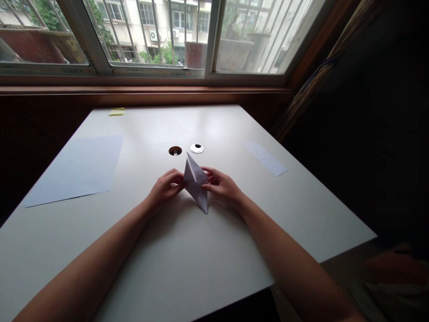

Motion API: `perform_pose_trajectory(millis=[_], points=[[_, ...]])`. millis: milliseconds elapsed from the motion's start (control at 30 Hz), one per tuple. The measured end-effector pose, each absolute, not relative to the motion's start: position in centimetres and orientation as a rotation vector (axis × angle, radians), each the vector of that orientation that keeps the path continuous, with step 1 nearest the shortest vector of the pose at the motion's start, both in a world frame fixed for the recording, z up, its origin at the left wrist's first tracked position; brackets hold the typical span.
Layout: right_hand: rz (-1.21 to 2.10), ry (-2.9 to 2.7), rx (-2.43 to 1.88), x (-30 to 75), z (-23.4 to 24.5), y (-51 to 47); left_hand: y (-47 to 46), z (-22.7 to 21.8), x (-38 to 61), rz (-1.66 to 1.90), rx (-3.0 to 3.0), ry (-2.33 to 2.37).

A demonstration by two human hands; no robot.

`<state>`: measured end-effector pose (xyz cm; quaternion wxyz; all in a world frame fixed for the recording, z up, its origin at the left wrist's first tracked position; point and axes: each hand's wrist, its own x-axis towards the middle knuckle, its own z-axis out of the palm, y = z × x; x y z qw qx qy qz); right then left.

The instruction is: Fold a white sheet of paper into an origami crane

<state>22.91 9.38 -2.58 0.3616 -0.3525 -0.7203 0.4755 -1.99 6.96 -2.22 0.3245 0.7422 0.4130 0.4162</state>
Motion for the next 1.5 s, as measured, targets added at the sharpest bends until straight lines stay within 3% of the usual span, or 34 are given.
perform_pose_trajectory(millis=[433, 800, 1033, 1500], points=[[1.165, -1.774, -0.759, 22.6, -1.8, 8.5, 6.9, -1.8, -2.0, 1.286, 1.436, 1.108], [0.931, -1.89, -0.701, 22.8, -1.9, 8.8, 6.7, -0.9, -1.5, 0.985, 1.502, 1.166], [0.993, -1.766, -0.754, 22.6, -2.1, 8.8, 6.9, -2.1, -1.5, 1.076, 1.108, 0.793], [1.193, -1.483, -0.736, 22.4, -2.1, 8.8, 6.6, -2.2, -1.6, 1.295, 1.532, 0.917]])
